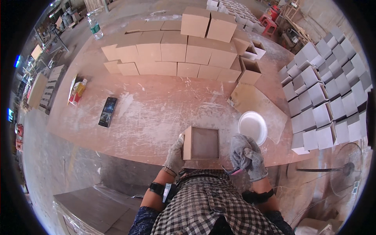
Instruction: Applying glue or finish to the joints of wooden boxes using a sponge and white liquid.
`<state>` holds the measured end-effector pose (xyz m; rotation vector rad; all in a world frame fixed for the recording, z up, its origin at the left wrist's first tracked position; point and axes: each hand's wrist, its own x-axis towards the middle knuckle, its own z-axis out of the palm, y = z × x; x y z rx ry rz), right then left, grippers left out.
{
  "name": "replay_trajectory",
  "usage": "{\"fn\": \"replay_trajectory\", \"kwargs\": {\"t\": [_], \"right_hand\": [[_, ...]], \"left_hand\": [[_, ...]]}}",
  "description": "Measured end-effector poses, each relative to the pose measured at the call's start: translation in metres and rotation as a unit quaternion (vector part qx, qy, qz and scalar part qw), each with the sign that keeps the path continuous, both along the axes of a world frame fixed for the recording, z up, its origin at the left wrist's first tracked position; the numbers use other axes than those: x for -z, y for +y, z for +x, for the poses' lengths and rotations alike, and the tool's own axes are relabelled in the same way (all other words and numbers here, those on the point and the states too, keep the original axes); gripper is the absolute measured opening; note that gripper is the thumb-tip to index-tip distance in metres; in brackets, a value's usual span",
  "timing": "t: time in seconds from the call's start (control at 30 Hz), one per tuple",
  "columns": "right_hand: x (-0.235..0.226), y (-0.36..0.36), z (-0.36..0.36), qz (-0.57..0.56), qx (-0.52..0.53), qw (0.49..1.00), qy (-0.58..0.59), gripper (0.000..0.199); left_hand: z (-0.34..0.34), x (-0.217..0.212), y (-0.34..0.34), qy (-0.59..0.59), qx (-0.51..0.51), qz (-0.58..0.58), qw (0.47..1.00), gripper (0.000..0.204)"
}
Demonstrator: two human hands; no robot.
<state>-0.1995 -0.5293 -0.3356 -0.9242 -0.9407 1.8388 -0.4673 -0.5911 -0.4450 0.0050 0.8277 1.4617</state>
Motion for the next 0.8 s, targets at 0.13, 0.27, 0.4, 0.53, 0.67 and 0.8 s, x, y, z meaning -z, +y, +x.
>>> {"fn": "replay_trajectory", "kwargs": {"t": [0.13, 0.27, 0.4, 0.53, 0.67, 0.8], "right_hand": [[0.02, 0.0, 0.018, -0.093, 0.031, 0.986, 0.138, 0.066], [0.031, 0.012, 0.029, -0.089, -0.005, 0.968, 0.236, 0.065], [0.047, 0.024, 0.035, -0.049, -0.057, 0.954, 0.289, 0.073], [0.06, 0.025, 0.053, -0.071, -0.043, 0.943, 0.322, 0.067], [0.047, 0.025, 0.045, -0.113, -0.029, 0.917, 0.381, 0.054], [0.055, 0.043, 0.062, -0.135, -0.095, 0.954, 0.251, 0.047]], "left_hand": [[-0.004, -0.022, 0.008, 0.025, -0.029, 0.052, 0.998, 0.045], [-0.009, -0.03, 0.013, 0.106, -0.078, 0.033, 0.991, 0.045], [-0.011, -0.077, 0.008, 0.242, -0.097, -0.002, 0.965, 0.039], [0.016, -0.107, 0.034, 0.533, -0.069, 0.144, 0.831, 0.03], [0.035, -0.103, 0.051, 0.88, 0.186, 0.179, 0.398, 0.015], [0.063, -0.059, 0.045, 0.906, 0.24, 0.178, 0.298, 0.02]]}}
